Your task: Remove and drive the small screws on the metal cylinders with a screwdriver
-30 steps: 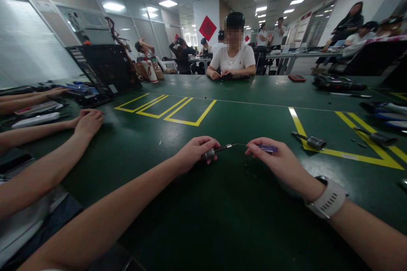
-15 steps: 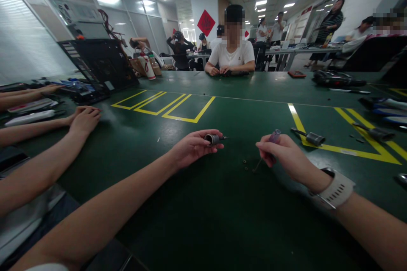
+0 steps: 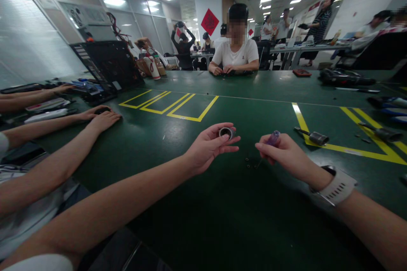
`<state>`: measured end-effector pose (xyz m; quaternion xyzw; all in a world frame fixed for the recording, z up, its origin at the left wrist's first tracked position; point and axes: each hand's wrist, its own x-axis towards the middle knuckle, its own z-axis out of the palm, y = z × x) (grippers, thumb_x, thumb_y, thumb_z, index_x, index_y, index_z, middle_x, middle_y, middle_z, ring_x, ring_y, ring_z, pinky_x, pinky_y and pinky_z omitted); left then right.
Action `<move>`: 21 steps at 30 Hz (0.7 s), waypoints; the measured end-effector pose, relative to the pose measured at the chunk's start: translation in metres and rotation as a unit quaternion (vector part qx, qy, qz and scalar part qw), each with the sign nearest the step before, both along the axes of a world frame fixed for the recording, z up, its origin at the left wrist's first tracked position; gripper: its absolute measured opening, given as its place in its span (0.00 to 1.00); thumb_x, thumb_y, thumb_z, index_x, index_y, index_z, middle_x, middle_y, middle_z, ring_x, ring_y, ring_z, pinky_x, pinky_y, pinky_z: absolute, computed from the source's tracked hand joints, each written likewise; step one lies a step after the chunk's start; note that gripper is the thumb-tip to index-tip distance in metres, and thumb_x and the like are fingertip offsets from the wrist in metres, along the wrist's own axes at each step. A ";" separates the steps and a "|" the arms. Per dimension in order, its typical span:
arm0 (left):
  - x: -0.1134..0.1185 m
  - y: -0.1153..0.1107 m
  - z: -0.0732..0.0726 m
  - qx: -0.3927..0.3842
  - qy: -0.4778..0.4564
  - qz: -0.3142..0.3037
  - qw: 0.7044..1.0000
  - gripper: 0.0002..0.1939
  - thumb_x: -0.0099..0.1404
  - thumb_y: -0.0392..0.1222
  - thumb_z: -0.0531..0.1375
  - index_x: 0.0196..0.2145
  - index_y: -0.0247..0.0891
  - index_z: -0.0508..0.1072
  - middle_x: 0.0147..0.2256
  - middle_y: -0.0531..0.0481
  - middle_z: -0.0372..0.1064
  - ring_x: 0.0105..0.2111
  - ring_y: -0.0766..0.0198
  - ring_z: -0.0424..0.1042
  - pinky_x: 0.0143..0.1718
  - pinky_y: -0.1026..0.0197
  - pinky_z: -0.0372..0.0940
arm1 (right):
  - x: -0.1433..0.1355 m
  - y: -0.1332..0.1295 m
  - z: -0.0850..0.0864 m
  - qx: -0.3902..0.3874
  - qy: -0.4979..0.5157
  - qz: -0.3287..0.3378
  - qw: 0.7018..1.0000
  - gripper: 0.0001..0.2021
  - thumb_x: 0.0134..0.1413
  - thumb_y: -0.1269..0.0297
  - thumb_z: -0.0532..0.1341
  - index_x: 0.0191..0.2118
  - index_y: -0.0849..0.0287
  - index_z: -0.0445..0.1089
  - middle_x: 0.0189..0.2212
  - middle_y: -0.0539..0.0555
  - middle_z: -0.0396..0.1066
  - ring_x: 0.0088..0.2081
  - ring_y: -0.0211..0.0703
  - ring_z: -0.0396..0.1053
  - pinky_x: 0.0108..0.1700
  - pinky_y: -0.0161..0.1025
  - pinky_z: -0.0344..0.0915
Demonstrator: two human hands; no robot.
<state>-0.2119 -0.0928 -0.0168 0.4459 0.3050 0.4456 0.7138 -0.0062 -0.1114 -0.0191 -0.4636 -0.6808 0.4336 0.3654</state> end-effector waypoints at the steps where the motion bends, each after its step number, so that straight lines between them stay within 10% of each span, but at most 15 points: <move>1: 0.007 -0.004 0.000 0.003 0.004 0.002 1.000 0.13 0.60 0.27 0.56 0.42 0.35 0.70 0.44 0.45 0.67 0.45 0.54 0.71 0.45 0.51 0.68 | -0.001 -0.001 0.002 0.007 -0.008 0.010 1.000 0.14 0.48 0.56 0.60 0.18 0.57 0.64 0.13 0.45 0.58 0.16 0.34 0.57 0.21 0.34 0.54; 10: 0.063 -0.026 -0.017 0.006 0.069 0.051 0.996 0.12 0.63 0.30 0.54 0.43 0.38 0.69 0.44 0.44 0.65 0.40 0.62 0.68 0.44 0.53 0.68 | 0.003 -0.002 0.009 0.062 -0.066 0.077 0.993 0.15 0.50 0.57 0.58 0.18 0.58 0.66 0.14 0.46 0.60 0.18 0.34 0.57 0.21 0.34 0.53; 21: 0.065 -0.030 -0.027 -0.011 0.061 0.007 0.998 0.12 0.61 0.27 0.55 0.42 0.35 0.68 0.43 0.44 0.67 0.39 0.64 0.69 0.45 0.55 0.64 | 0.007 -0.005 0.021 0.051 -0.098 0.134 0.985 0.11 0.50 0.61 0.58 0.22 0.59 0.71 0.16 0.48 0.67 0.20 0.36 0.64 0.23 0.34 0.58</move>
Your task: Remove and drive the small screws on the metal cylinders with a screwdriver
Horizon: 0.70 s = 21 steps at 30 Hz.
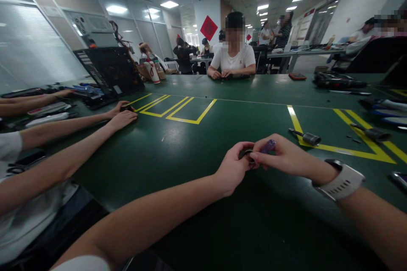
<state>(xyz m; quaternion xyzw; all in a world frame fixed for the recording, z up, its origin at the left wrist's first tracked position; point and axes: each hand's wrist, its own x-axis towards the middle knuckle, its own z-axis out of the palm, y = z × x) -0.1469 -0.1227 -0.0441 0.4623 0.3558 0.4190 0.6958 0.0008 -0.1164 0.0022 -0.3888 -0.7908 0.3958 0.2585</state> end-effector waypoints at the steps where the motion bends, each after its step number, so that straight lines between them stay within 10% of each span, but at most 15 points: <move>1: 0.000 -0.001 0.000 -0.002 -0.001 -0.010 1.000 0.12 0.61 0.28 0.55 0.43 0.34 0.68 0.42 0.44 0.67 0.38 0.64 0.69 0.46 0.55 0.64 | 0.001 0.000 0.001 -0.016 0.011 -0.001 1.000 0.11 0.50 0.61 0.59 0.22 0.59 0.70 0.16 0.48 0.67 0.20 0.36 0.64 0.22 0.34 0.59; 21: -0.029 0.014 0.029 -0.032 -0.112 0.078 0.990 0.19 0.55 0.21 0.50 0.41 0.30 0.72 0.44 0.42 0.69 0.43 0.59 0.71 0.54 0.51 0.62 | 0.007 0.005 -0.008 -0.069 0.035 -0.036 0.996 0.13 0.49 0.57 0.61 0.20 0.58 0.67 0.14 0.46 0.63 0.19 0.36 0.61 0.24 0.35 0.56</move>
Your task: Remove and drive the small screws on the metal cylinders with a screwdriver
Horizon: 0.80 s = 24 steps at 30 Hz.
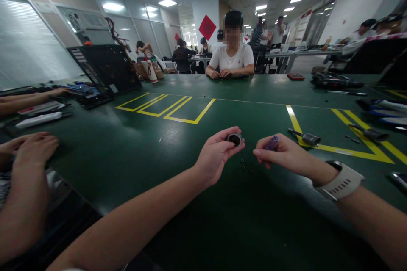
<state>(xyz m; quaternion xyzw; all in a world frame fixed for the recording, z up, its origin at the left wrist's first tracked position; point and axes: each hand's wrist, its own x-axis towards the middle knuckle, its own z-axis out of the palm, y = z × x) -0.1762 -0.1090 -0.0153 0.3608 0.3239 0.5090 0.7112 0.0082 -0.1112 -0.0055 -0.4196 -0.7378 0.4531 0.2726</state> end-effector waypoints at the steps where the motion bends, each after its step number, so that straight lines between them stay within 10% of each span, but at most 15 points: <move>1: -0.001 0.002 0.000 0.002 0.000 0.000 1.000 0.18 0.55 0.21 0.50 0.41 0.30 0.72 0.43 0.42 0.69 0.42 0.59 0.72 0.54 0.51 0.62 | 0.000 0.000 -0.001 -0.002 0.001 -0.001 1.000 0.13 0.49 0.57 0.61 0.20 0.58 0.68 0.14 0.46 0.63 0.19 0.36 0.61 0.24 0.35 0.56; 14: -0.001 0.006 -0.003 0.001 0.057 0.016 0.998 0.18 0.54 0.19 0.55 0.39 0.31 0.75 0.38 0.46 0.72 0.39 0.64 0.71 0.53 0.54 0.62 | -0.002 0.003 -0.019 0.013 0.238 -0.136 0.961 0.13 0.50 0.59 0.59 0.19 0.57 0.65 0.14 0.46 0.62 0.18 0.34 0.60 0.23 0.34 0.57; 24: -0.004 0.009 -0.012 0.029 0.086 0.017 0.996 0.18 0.51 0.22 0.58 0.40 0.33 0.74 0.36 0.47 0.71 0.37 0.65 0.69 0.47 0.55 0.62 | -0.018 -0.018 -0.004 0.345 0.056 -0.078 0.934 0.09 0.56 0.68 0.56 0.26 0.57 0.67 0.22 0.50 0.66 0.25 0.38 0.63 0.28 0.38 0.59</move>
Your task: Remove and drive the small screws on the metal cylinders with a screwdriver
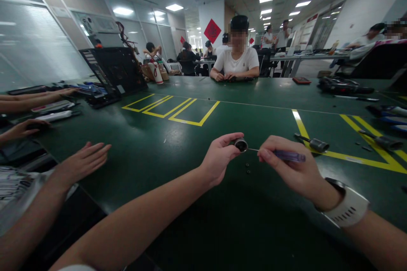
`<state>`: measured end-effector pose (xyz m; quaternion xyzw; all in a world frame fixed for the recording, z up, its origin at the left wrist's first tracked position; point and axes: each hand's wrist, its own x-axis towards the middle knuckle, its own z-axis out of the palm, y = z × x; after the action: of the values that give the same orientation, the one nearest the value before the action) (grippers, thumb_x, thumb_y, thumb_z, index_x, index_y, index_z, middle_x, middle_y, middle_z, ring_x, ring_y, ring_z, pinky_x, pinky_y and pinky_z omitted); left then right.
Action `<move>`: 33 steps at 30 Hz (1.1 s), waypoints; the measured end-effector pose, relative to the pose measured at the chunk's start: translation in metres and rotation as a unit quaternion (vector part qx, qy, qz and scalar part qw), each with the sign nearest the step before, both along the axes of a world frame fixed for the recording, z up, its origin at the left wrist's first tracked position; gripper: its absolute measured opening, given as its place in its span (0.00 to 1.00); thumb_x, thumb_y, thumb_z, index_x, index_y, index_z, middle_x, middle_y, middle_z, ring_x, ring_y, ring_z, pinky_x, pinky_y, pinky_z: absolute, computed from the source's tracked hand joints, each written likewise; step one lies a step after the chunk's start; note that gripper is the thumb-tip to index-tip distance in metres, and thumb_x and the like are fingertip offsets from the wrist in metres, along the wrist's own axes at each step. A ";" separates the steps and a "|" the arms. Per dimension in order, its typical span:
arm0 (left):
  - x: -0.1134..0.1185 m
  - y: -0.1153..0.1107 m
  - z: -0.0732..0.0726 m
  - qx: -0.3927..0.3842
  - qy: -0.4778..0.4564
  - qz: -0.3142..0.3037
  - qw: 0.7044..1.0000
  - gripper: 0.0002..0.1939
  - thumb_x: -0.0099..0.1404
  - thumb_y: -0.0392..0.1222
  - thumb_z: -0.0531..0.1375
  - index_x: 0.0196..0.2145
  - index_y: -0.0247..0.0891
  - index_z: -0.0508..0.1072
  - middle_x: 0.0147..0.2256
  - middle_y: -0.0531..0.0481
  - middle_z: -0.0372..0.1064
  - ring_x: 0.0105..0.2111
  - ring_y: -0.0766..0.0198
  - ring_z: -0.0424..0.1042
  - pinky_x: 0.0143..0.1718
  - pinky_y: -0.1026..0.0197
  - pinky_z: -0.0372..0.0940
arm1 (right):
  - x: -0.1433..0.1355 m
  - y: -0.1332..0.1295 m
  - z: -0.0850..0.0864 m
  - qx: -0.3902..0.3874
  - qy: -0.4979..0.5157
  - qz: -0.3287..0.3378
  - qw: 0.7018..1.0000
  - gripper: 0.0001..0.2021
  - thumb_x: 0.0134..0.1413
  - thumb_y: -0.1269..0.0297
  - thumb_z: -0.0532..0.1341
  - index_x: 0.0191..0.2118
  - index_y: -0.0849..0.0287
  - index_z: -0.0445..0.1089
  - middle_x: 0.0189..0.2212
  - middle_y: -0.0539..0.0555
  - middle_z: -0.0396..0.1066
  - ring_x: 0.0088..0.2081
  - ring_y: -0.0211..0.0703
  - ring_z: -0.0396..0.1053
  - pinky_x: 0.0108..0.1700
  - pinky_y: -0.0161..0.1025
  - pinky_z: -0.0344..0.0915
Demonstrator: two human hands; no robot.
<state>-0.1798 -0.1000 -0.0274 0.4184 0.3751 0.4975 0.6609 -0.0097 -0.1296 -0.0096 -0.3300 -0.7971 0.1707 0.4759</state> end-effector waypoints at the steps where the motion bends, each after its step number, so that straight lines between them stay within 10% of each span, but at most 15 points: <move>1: 0.000 0.000 0.000 0.002 -0.003 0.000 1.000 0.18 0.51 0.23 0.58 0.40 0.32 0.74 0.36 0.47 0.71 0.36 0.65 0.69 0.46 0.56 0.62 | -0.002 -0.001 0.000 0.026 -0.022 0.007 0.999 0.08 0.56 0.69 0.56 0.27 0.58 0.67 0.22 0.50 0.65 0.26 0.39 0.63 0.28 0.38 0.59; 14: 0.005 -0.003 0.002 -0.007 0.013 0.034 0.999 0.11 0.52 0.24 0.58 0.34 0.31 0.74 0.35 0.46 0.71 0.33 0.66 0.70 0.40 0.59 0.66 | -0.008 -0.008 -0.004 0.159 -0.188 0.048 0.968 0.05 0.54 0.74 0.55 0.32 0.62 0.67 0.25 0.54 0.68 0.30 0.43 0.61 0.33 0.42 0.57; 33: 0.004 -0.004 0.004 -0.017 0.019 0.038 0.999 0.10 0.55 0.24 0.57 0.34 0.31 0.73 0.33 0.46 0.71 0.32 0.67 0.70 0.40 0.59 0.67 | -0.007 -0.008 -0.002 0.124 -0.158 0.049 0.978 0.05 0.55 0.73 0.54 0.32 0.59 0.66 0.25 0.53 0.67 0.29 0.43 0.62 0.33 0.42 0.59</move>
<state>-0.1757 -0.1036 -0.0233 0.4017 0.4114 0.5075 0.6418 -0.0164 -0.1372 -0.0115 -0.2519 -0.8923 0.0391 0.3726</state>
